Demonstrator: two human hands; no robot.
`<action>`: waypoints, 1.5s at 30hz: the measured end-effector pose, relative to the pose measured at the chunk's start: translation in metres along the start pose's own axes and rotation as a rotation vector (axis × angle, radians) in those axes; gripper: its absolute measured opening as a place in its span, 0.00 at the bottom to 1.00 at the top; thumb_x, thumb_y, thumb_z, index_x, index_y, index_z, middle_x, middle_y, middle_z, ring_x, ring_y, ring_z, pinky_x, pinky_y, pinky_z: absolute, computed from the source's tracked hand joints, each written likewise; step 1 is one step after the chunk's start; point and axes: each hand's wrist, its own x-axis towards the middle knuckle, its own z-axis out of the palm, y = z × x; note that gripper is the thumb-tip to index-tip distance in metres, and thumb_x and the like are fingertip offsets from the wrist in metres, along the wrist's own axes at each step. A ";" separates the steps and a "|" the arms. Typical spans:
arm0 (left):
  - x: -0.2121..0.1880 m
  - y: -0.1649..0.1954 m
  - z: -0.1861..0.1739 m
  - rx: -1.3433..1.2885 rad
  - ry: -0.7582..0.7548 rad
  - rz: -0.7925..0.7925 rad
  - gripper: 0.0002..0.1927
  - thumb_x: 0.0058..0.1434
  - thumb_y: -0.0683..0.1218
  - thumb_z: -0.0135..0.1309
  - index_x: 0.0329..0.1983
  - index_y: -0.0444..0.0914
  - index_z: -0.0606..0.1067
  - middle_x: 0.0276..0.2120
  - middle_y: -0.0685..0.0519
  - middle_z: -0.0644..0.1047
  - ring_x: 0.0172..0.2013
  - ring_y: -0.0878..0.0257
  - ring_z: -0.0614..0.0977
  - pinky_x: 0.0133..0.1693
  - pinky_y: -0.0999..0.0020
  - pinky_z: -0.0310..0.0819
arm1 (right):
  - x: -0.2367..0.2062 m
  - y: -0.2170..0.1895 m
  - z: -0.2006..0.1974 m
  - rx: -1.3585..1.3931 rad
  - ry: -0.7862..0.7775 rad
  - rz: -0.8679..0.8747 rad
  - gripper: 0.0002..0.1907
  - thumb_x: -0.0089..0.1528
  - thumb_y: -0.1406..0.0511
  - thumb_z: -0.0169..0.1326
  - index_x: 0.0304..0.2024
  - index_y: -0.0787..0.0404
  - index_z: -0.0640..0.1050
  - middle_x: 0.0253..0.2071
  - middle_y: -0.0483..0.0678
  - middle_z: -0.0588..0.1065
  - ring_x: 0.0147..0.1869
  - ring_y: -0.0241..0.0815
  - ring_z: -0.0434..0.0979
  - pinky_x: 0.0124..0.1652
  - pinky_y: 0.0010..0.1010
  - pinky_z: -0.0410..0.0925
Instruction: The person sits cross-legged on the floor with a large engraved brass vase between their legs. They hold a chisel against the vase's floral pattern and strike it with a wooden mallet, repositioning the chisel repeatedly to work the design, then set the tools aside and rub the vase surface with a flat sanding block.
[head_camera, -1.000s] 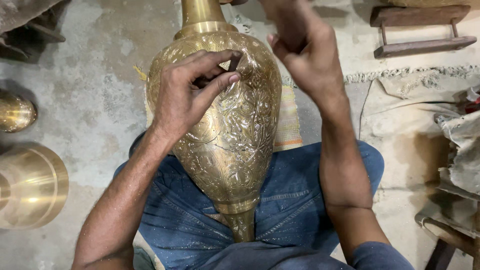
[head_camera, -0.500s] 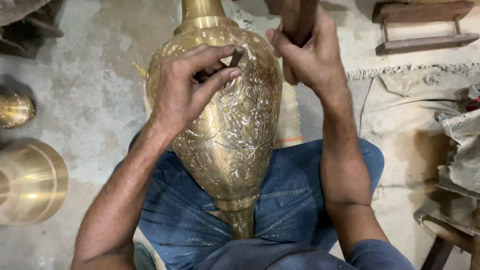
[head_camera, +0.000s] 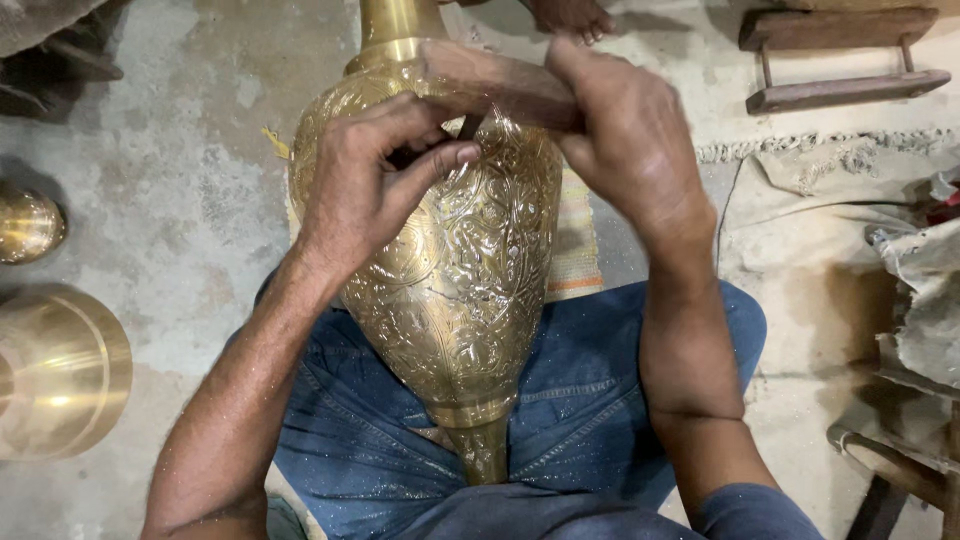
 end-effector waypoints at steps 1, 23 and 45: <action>-0.001 0.000 0.000 0.020 -0.009 -0.021 0.15 0.66 0.48 0.64 0.53 0.38 0.81 0.38 0.50 0.84 0.34 0.63 0.86 0.34 0.68 0.84 | -0.002 -0.004 -0.001 -0.238 0.072 -0.101 0.17 0.60 0.74 0.64 0.47 0.64 0.72 0.34 0.50 0.75 0.36 0.47 0.77 0.37 0.42 0.70; -0.006 -0.002 0.005 -0.092 0.057 -0.067 0.12 0.69 0.47 0.61 0.54 0.39 0.80 0.39 0.50 0.84 0.34 0.65 0.86 0.32 0.71 0.82 | -0.006 0.014 0.003 -0.395 0.000 -0.053 0.18 0.61 0.75 0.63 0.51 0.63 0.73 0.40 0.53 0.80 0.43 0.50 0.81 0.45 0.46 0.72; -0.010 0.000 0.007 0.001 0.102 -0.008 0.17 0.67 0.44 0.65 0.57 0.35 0.79 0.35 0.50 0.85 0.32 0.66 0.87 0.34 0.71 0.85 | -0.003 0.019 -0.010 -0.212 0.207 -0.023 0.14 0.63 0.69 0.69 0.48 0.60 0.78 0.37 0.49 0.79 0.41 0.45 0.80 0.44 0.43 0.71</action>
